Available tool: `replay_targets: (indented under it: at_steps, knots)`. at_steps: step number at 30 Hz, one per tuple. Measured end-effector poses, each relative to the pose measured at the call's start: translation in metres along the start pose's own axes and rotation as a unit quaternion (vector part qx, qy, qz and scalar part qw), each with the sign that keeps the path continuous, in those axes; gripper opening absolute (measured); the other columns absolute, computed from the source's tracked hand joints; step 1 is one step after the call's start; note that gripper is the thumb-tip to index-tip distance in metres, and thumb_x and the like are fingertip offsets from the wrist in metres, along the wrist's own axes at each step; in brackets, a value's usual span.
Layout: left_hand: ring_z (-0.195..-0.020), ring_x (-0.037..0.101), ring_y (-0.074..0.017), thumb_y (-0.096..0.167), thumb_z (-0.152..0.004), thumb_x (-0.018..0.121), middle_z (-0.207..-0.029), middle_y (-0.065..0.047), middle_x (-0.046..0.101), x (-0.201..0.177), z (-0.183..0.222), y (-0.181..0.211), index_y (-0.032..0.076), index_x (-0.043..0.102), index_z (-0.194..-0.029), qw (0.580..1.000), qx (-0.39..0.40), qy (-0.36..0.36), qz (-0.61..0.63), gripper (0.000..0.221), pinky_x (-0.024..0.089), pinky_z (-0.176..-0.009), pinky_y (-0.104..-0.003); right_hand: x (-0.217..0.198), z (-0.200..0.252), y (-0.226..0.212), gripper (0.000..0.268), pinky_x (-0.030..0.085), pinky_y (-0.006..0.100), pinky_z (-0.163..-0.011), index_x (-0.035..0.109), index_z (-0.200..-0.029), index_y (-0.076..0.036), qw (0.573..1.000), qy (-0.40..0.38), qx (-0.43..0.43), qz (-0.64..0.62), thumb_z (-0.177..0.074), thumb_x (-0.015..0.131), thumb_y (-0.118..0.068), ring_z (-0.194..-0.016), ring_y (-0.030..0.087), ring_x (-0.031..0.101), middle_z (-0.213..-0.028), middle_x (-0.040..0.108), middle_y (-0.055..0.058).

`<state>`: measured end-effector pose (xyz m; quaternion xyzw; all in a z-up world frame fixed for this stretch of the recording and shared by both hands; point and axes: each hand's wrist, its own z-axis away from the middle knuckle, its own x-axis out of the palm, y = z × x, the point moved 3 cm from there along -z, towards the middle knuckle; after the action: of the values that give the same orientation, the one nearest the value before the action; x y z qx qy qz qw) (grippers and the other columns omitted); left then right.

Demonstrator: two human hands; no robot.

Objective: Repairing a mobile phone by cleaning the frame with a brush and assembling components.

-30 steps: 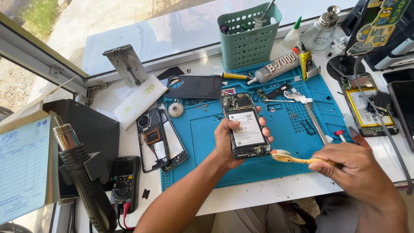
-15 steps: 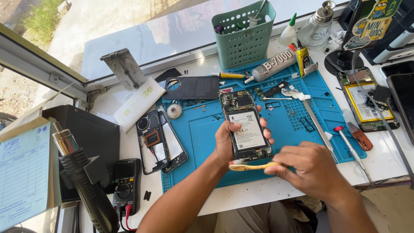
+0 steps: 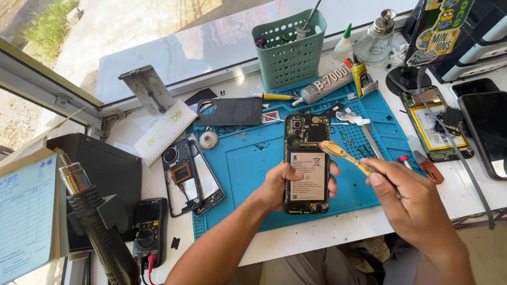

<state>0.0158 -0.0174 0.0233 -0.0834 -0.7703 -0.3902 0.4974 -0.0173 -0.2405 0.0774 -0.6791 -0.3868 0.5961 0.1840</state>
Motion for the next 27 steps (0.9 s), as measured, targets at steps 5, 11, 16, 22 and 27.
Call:
replay_targets:
  at_steps: [5,11,16,22,27]
  knots:
    - [-0.103,0.068,-0.0299,0.02,-0.088,0.059,-0.127,-0.016,0.065,0.004,-0.001,0.002,0.005,0.035,-0.163,1.0,-0.01,-0.007,-0.001,0.08,0.055,-0.096,-0.047,-0.006,-0.001,-0.001,0.028,0.043,0.034,-0.086,0.073,-0.122,-0.013,0.987,0.05,-0.085,0.126,-0.102,0.057,-0.025,-0.083,0.017,0.07,-0.097,0.078,-0.001]
    - [-0.099,0.068,-0.0321,0.015,-0.088,0.059,-0.124,-0.017,0.067,0.004,0.001,-0.004,0.002,0.03,-0.166,0.999,-0.031,-0.021,0.005,0.085,0.055,-0.086,-0.046,-0.001,-0.003,-0.003,0.031,0.061,0.033,-0.077,0.073,-0.122,-0.002,0.987,0.043,-0.149,0.048,-0.093,0.068,-0.012,-0.085,0.021,0.075,-0.103,0.078,0.011]
    - [-0.094,0.069,-0.03,0.023,-0.087,0.061,-0.119,-0.014,0.068,0.007,0.003,-0.016,0.001,0.054,-0.139,0.994,-0.079,-0.024,-0.066,0.058,0.055,-0.081,-0.046,0.011,-0.003,-0.011,0.031,0.061,0.036,-0.073,0.071,-0.124,-0.005,0.979,0.037,-0.2,0.026,-0.095,0.065,-0.012,-0.091,0.025,0.077,-0.106,0.078,0.011]
    - [-0.098,0.068,-0.0287,0.018,-0.087,0.062,-0.121,-0.016,0.066,0.008,0.005,-0.011,0.005,0.046,-0.148,0.994,-0.085,-0.034,-0.055,0.064,0.054,-0.083,-0.045,-0.02,0.005,0.033,0.027,0.057,0.027,-0.094,0.077,-0.114,-0.007,0.994,0.039,-0.102,-0.02,-0.088,0.073,-0.011,-0.097,0.014,0.077,-0.111,0.08,0.004]
    - [-0.101,0.068,-0.0296,0.016,-0.088,0.062,-0.125,-0.016,0.067,0.007,0.005,-0.013,0.005,0.036,-0.161,0.994,-0.098,-0.053,-0.016,0.078,0.054,-0.089,-0.046,-0.035,0.015,0.042,0.03,0.051,0.027,-0.072,0.077,-0.117,-0.006,0.996,0.03,-0.007,-0.079,-0.089,0.069,-0.015,-0.076,0.014,0.067,-0.091,0.077,0.005]
